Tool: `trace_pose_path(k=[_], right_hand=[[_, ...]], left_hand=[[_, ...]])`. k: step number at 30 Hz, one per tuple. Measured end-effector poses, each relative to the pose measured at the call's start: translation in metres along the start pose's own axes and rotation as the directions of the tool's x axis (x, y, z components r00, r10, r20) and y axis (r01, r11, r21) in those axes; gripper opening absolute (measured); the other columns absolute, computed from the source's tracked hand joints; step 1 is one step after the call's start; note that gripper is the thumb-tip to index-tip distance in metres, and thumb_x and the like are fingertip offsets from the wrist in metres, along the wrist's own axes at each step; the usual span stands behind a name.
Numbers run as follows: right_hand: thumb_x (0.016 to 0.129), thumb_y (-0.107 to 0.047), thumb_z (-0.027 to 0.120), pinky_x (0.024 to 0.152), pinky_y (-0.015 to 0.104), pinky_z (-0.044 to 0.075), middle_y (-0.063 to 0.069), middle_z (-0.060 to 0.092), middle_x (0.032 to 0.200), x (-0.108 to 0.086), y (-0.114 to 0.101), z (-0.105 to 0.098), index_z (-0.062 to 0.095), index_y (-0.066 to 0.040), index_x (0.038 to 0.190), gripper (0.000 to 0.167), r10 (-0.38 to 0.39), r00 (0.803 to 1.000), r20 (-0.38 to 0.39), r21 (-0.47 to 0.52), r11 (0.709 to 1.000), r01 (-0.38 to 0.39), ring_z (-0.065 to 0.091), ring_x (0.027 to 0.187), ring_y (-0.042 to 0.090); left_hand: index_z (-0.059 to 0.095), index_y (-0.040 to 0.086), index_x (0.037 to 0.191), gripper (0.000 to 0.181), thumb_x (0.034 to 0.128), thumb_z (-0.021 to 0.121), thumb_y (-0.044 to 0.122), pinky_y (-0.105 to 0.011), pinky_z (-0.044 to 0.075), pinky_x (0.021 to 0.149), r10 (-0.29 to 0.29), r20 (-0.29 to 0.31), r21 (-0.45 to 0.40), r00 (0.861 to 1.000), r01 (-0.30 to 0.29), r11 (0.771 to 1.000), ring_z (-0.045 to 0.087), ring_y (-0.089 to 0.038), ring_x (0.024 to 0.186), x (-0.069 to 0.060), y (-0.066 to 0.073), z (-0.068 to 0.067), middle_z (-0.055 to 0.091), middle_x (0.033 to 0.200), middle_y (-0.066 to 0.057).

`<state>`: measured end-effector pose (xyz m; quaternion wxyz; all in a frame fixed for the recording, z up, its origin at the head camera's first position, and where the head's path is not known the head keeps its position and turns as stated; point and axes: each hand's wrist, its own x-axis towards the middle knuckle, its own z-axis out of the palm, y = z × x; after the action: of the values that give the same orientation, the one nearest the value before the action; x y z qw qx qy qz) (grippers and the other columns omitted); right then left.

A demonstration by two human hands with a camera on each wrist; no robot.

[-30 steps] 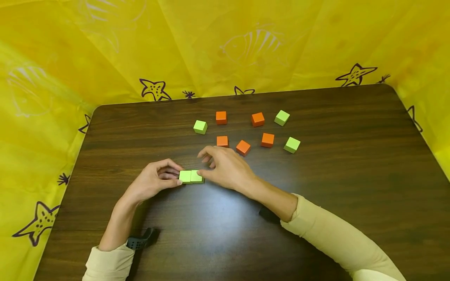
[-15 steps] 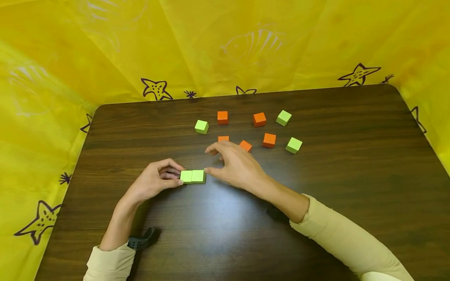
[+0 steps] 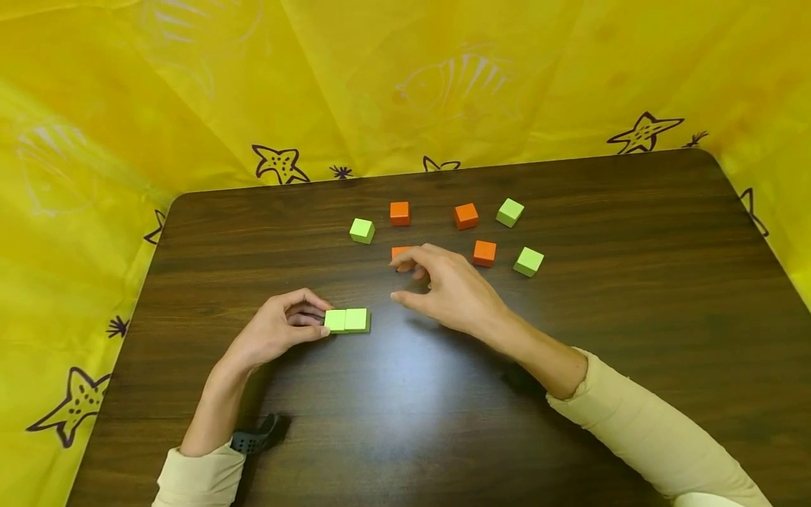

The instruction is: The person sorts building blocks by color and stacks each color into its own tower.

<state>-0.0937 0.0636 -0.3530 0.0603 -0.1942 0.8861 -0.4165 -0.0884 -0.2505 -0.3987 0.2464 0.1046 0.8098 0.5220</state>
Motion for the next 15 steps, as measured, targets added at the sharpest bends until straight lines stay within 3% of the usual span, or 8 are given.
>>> trace_pose_path(k=[15], right_hand=[[0.085,-0.029,0.080,0.080,0.034,0.053,-0.006,0.065,0.109,-0.009,0.011,-0.023,0.065,-0.018,0.123,0.042,0.007,0.999,-0.040,0.015,1.000,-0.006,0.062,0.095,0.017]], left_hand=[[0.064,-0.001,0.112,0.030,0.0851,0.077,0.002,-0.027,0.058,0.081,-0.004,-0.004,0.003,1.000,0.004,1.000,0.067,-0.026,0.095,-0.001,-0.001,0.000,0.062,0.111,-0.020]])
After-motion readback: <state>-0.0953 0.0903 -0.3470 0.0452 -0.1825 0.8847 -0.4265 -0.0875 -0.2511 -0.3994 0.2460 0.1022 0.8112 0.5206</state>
